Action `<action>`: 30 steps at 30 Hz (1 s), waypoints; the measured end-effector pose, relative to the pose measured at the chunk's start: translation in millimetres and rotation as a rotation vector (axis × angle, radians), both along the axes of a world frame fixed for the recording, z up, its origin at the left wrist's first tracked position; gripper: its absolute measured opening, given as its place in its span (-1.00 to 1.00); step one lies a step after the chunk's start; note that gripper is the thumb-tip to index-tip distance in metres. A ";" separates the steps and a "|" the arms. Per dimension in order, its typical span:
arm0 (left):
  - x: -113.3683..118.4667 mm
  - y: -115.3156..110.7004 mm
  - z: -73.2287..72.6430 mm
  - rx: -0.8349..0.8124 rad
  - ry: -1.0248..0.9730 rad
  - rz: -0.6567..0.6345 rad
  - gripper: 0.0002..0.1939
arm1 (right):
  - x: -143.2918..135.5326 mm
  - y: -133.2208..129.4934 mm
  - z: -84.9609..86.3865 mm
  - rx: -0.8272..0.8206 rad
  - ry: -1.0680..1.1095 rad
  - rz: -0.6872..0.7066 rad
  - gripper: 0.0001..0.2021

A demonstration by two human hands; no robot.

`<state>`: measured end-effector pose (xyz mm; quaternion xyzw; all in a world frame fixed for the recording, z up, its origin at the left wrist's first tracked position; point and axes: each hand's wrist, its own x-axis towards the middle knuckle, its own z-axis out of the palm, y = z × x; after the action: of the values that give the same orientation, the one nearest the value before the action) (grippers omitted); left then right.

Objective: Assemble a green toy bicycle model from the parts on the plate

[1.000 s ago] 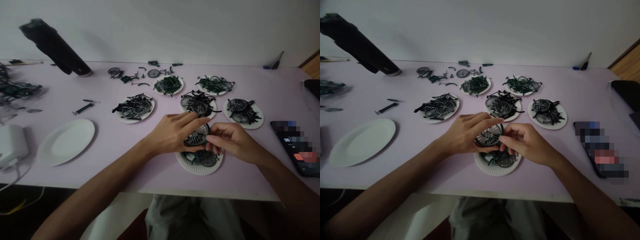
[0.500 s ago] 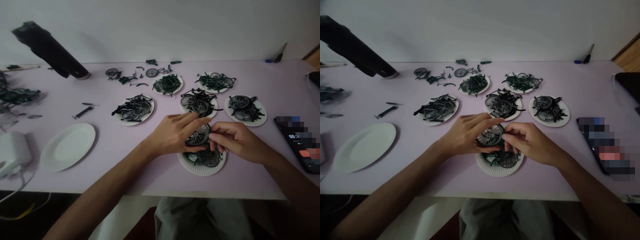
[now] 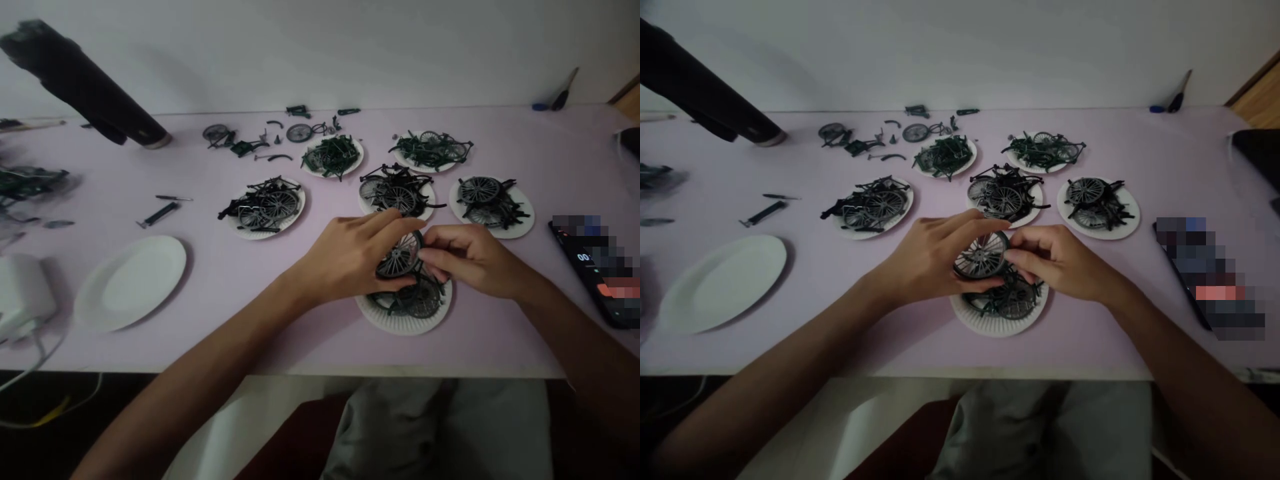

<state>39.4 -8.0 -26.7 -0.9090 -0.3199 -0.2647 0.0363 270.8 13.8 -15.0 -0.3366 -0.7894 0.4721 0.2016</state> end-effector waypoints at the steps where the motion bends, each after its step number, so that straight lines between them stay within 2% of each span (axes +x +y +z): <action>1: 1.1 -0.4 0.4 -0.003 -0.016 0.005 -0.47 | 0.3 0.5 0.2 0.003 0.011 -0.004 -0.69; 7: 10.8 2.6 1.7 -0.005 -0.036 0.076 -0.41 | 3.0 9.9 -1.3 -0.016 0.143 -0.057 -0.78; 12: 13.5 6.1 -0.4 0.004 -0.078 0.096 -0.36 | 1.9 7.0 6.0 0.017 0.109 -0.102 -0.69; 19: 6.0 6.3 -3.6 0.076 -0.118 0.102 -0.43 | -7.3 0.7 9.7 -0.123 0.128 -0.114 -0.66; 22: 0.0 6.5 -4.7 0.069 -0.141 0.133 -0.36 | -14.0 0.0 11.4 -0.154 0.135 -0.106 -0.66; 26: -7.7 7.2 -4.8 0.023 -0.169 0.137 -0.32 | -21.8 -2.8 12.3 -0.131 0.160 -0.111 -0.62; 30: -10.2 6.9 -3.3 -0.021 -0.179 0.114 -0.33 | -23.5 -2.5 4.6 -0.098 0.204 -0.108 -0.60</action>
<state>29.1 -1.2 -30.0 -0.8624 -0.3758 -0.3390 0.0129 247.4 11.4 -10.4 -0.3383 -0.7216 0.5303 0.2892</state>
